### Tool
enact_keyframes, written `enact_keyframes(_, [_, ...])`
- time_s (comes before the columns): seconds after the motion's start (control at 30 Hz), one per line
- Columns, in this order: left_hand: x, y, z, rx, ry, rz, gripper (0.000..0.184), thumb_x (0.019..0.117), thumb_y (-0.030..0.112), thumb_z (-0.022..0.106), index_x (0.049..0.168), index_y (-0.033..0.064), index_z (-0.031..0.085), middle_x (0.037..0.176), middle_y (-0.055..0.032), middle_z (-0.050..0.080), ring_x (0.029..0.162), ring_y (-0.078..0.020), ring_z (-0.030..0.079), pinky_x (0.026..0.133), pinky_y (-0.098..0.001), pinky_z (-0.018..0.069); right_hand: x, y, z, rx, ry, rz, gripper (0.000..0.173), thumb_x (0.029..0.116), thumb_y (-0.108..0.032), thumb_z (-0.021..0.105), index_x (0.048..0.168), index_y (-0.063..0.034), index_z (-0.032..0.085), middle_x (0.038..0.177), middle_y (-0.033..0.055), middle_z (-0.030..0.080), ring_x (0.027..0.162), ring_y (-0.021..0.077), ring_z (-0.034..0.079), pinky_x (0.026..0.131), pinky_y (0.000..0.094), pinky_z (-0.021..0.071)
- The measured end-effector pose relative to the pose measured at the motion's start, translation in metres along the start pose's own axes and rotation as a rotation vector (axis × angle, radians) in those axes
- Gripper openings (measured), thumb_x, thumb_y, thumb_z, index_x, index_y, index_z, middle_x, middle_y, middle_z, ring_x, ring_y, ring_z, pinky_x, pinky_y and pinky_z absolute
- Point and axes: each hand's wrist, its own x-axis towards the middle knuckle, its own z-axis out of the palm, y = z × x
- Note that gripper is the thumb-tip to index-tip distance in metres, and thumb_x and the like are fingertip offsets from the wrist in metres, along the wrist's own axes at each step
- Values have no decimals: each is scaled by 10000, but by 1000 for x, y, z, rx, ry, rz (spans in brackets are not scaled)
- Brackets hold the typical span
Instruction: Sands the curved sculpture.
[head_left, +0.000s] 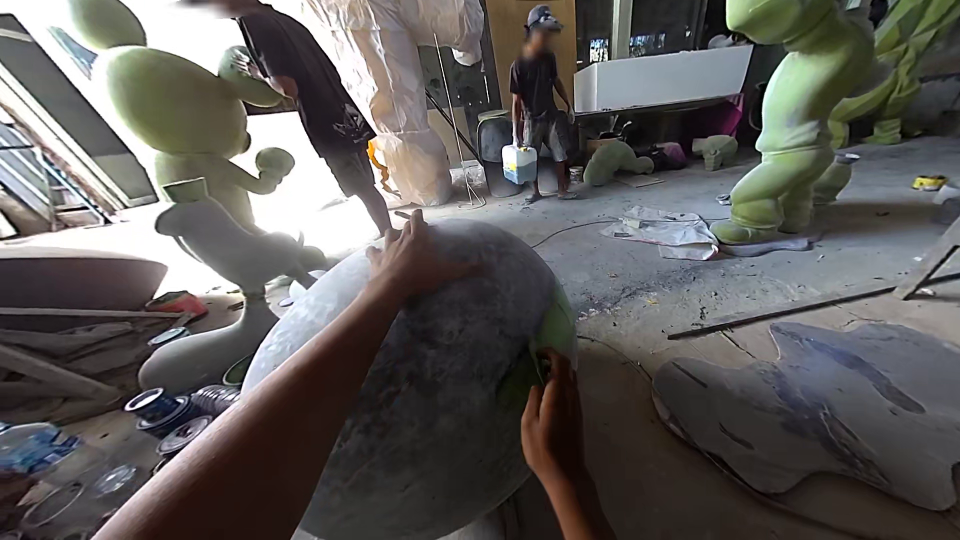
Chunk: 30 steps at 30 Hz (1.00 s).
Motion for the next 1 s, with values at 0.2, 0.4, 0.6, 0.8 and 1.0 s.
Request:
enact_keyframes(0.2, [7, 16, 5, 8, 7, -9, 1503, 444, 1002, 641, 1596, 114, 262, 1484, -179, 511, 1373, -439, 453, 997, -762, 357, -69, -2, 41, -207, 53, 17, 613, 873, -4, 608, 1481, -43, 537, 1435, 222, 549, 1103, 246, 695, 801, 328, 621])
enact_keyframes(0.4, [20, 23, 13, 7, 21, -35, 1511, 435, 999, 648, 1592, 106, 265, 1500, -180, 502, 1384, -448, 446, 1005, -779, 338, -105, 27, 14, -170, -102, 2, 625, 864, -7, 558, 1471, -152, 582, 1419, 117, 596, 1146, 216, 674, 849, 360, 608])
enact_keyframes(0.6, [23, 32, 15, -2, 31, -56, 1491, 461, 981, 664, 1577, 65, 289, 1509, -220, 478, 1396, -492, 416, 994, -812, 319, -80, 39, -37, 380, -12, 307, 453, 1006, -71, 408, 1401, 134, 495, 1323, 270, 611, 1226, 223, 625, 1055, 352, 502])
enact_keyframes(0.8, [16, 42, 15, -12, 33, -68, 1493, 474, 964, 682, 1589, 58, 274, 1546, -230, 436, 1443, -489, 361, 1028, -827, 275, -29, 40, -46, 214, 38, 285, 372, 1032, -154, 423, 1254, 67, 623, 1148, 194, 662, 1087, 223, 658, 964, 361, 536])
enact_keyframes(1.0, [16, 35, 14, -16, 54, -82, 1487, 470, 980, 659, 1580, 60, 296, 1547, -203, 451, 1444, -464, 373, 1029, -817, 282, -17, 26, -51, 12, -47, 196, 333, 1015, -149, 460, 1219, -1, 678, 1165, 149, 654, 1041, 227, 666, 908, 380, 565])
